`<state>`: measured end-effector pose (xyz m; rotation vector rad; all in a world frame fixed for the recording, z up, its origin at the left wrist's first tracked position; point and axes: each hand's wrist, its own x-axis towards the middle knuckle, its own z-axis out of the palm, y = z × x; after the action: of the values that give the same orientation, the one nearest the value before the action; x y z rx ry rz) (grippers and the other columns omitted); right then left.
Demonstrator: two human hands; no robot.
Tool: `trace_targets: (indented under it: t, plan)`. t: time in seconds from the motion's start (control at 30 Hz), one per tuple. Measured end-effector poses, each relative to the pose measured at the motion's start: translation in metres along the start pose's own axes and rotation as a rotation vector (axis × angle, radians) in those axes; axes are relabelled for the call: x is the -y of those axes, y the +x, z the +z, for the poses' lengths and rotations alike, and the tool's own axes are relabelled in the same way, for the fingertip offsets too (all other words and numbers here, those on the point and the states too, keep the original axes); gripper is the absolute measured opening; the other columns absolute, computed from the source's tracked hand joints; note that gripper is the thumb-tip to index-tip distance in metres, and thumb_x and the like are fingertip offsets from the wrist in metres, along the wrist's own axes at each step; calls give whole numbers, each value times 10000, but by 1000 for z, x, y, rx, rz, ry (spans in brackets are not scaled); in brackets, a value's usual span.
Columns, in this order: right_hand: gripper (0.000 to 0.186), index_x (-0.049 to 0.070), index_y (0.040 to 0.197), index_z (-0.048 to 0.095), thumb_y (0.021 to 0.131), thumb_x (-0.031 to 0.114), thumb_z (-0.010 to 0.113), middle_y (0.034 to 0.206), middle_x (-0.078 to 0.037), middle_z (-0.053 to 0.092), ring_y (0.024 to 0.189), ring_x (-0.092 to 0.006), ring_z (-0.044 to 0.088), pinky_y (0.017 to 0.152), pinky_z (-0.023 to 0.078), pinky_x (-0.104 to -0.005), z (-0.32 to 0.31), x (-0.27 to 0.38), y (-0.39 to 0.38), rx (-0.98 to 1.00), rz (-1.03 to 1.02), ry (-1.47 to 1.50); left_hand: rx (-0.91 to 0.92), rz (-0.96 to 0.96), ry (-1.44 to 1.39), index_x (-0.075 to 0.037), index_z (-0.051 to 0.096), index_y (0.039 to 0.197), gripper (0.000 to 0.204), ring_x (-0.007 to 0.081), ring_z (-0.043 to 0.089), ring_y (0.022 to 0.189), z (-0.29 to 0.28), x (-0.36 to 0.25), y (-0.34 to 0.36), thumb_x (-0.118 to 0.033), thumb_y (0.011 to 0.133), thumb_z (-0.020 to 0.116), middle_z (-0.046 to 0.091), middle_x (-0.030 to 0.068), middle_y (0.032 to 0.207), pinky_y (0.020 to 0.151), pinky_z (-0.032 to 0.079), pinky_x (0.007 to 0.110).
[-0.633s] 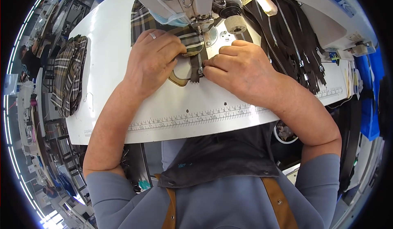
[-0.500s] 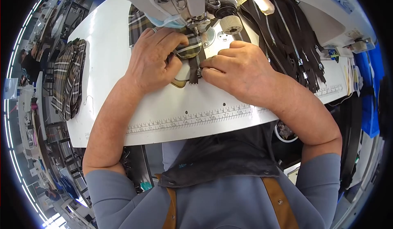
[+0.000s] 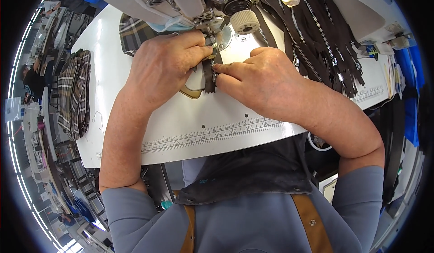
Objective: Sew a zipper onto a plaid fabric pouch using an industrial sewing machine.
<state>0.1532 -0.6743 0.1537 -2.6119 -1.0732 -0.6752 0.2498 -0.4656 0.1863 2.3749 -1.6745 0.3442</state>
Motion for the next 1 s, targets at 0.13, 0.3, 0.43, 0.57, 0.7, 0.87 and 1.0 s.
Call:
trace_targets:
  t: [0.13, 0.3, 0.43, 0.57, 0.7, 0.87, 1.0]
  plan:
    - [125, 55, 701, 580, 729, 83, 698, 638, -49, 613, 550, -194, 662, 482, 516, -333, 1, 1, 2, 5, 7, -10, 58, -37, 40, -71, 761, 1024, 320, 255, 697, 797, -1, -1, 3, -12, 710, 762, 700, 43, 971, 670, 551, 360]
    - [119, 44, 747, 575, 739, 90, 685, 651, -60, 610, 550, -204, 660, 485, 522, -343, 5, 1, 5, 2, 83, 18, 30, -21, 153, -55, 755, 1024, 270, 252, 706, 805, 2, -2, 5, -35, 758, 718, 714, 40, 1014, 688, 562, 352]
    - [116, 41, 751, 572, 752, 99, 673, 660, -71, 610, 553, -201, 661, 484, 521, -339, 8, 1, 8, -23, 85, -23, 26, 1, 236, -37, 741, 1029, 254, 249, 705, 807, 7, -9, 6, -46, 782, 686, 709, 47, 997, 687, 563, 356]
    - [127, 35, 768, 582, 773, 118, 679, 698, -95, 629, 552, -205, 659, 481, 519, -343, 10, 1, 8, -11, 109, -26, 39, -88, 269, -20, 720, 1045, 254, 258, 694, 809, 16, -20, 7, -37, 801, 652, 681, 73, 935, 696, 563, 359]
    - [152, 27, 794, 599, 780, 144, 697, 720, -107, 646, 542, -207, 658, 469, 510, -345, 11, 1, 8, -22, 106, 13, 11, -178, 174, -14, 721, 1051, 271, 275, 699, 829, 17, -23, 7, -6, 788, 658, 689, 91, 966, 727, 566, 363]
    - [141, 13, 801, 619, 759, 121, 698, 709, -110, 643, 540, -200, 658, 461, 505, -338, 10, 1, 6, -6, 72, -78, -27, -181, 74, -23, 737, 1033, 294, 286, 699, 814, 2, -21, 6, 40, 753, 674, 701, 108, 976, 709, 555, 357]
    - [379, 5, 855, 615, 828, 346, 778, 1090, -174, 732, 592, -241, 680, 565, 537, -372, 8, 4, 4, 115, 120, -74, 2, -289, -123, -11, 743, 973, 268, 305, 684, 854, -3, -21, 6, 24, 737, 620, 690, 94, 926, 738, 552, 404]
